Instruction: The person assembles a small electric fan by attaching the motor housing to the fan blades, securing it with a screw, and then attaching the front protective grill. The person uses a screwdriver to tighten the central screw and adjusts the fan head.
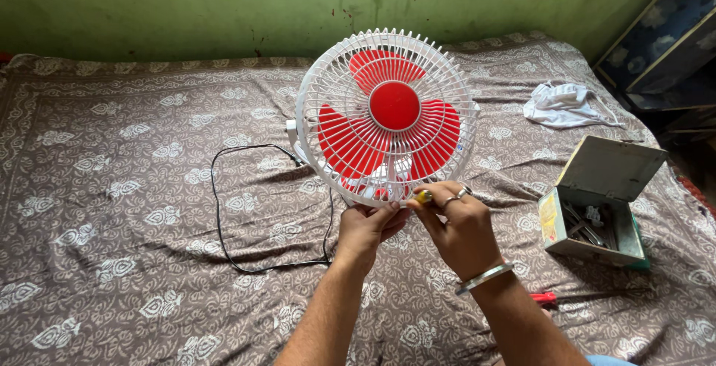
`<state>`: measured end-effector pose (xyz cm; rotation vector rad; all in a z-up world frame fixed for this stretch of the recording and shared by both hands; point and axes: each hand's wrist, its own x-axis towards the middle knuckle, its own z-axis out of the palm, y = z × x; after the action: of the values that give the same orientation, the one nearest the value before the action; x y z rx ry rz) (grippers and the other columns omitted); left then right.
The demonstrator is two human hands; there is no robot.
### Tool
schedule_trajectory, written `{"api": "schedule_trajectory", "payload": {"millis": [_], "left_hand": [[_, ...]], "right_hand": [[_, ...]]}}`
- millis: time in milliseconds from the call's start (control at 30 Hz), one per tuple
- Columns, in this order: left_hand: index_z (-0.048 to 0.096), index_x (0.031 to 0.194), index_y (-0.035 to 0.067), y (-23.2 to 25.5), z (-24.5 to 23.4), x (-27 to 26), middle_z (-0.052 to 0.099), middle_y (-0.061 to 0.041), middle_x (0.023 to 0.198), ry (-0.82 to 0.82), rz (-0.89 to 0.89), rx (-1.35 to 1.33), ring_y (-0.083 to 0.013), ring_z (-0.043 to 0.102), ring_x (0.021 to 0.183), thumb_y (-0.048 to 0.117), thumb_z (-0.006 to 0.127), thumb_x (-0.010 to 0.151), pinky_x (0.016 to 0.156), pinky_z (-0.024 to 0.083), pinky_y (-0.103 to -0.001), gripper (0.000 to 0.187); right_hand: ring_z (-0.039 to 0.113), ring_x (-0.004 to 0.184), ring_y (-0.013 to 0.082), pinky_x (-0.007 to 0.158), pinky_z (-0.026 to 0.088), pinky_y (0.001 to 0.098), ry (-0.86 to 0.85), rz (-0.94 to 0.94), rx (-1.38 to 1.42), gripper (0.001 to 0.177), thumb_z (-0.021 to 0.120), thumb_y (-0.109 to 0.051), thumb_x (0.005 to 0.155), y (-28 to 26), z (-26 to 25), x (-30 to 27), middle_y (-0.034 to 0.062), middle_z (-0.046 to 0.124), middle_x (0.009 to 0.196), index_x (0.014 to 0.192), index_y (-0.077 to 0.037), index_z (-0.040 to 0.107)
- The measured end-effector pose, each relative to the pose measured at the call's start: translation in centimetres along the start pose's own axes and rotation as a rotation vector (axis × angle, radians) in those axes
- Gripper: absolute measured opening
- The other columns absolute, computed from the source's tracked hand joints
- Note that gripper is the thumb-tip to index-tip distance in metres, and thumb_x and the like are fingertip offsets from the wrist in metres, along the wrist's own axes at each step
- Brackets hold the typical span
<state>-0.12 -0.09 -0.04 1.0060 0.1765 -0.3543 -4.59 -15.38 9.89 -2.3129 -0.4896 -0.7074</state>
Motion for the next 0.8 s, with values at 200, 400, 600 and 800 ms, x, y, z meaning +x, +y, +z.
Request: {"api": "schedule_trajectory", "payload": {"millis": [200,400,600,800], "left_hand": [[0.065,0.115,-0.007,-1.3,-0.6,1.2,0.073,-0.015,0.108,0.052,0.028,-0.003,-0.0260,0.074,0.102,0.010,0.063,0.096,0.094,0.064,-0.043,0.025],[0.065,0.113,-0.009,-0.2,-0.2,0.2,0.076,-0.020,0.105,0.017,-0.019,-0.007,-0.0275,0.077,0.101,0.011,0.062,0.097,0.093,0.060,-0.039,0.026],[0.065,0.114,-0.010,0.5,0.3,-0.3,0.076,-0.021,0.104,0.025,-0.015,0.007,-0.0286,0.075,0.101,0.009,0.063,0.097,0.093,0.059,-0.042,0.026],[0.065,0.113,-0.009,0.6,0.2,-0.3,0.077,-0.019,0.103,0.020,-0.016,-0.011,-0.0263,0.077,0.100,0.009,0.062,0.097,0.093,0.060,-0.039,0.024]], "right_hand": [[0.076,0.085,0.0279,0.071,0.063,0.0368,-0.075,-0.408,-0.228,0.019,0.076,-0.014,0.086,-1.3,1.0,-0.4,0.0116,0.075,0.098,0.102,-0.004,0.073],[0.079,0.076,0.0186,0.066,0.064,0.0331,-0.064,0.156,0.072,0.010,0.075,-0.016,0.094,2.1,-0.6,1.7,0.0083,0.078,0.087,0.096,-0.006,0.074],[0.075,0.075,0.0224,0.066,0.061,0.0332,-0.072,-0.361,-0.217,0.012,0.069,-0.015,0.097,1.3,0.0,-0.1,0.0091,0.075,0.086,0.097,-0.003,0.072],[0.078,0.077,0.0173,0.064,0.063,0.0306,-0.050,-0.090,0.035,0.014,0.070,-0.018,0.098,4.0,0.2,0.4,0.0074,0.077,0.086,0.100,-0.005,0.071]]}}
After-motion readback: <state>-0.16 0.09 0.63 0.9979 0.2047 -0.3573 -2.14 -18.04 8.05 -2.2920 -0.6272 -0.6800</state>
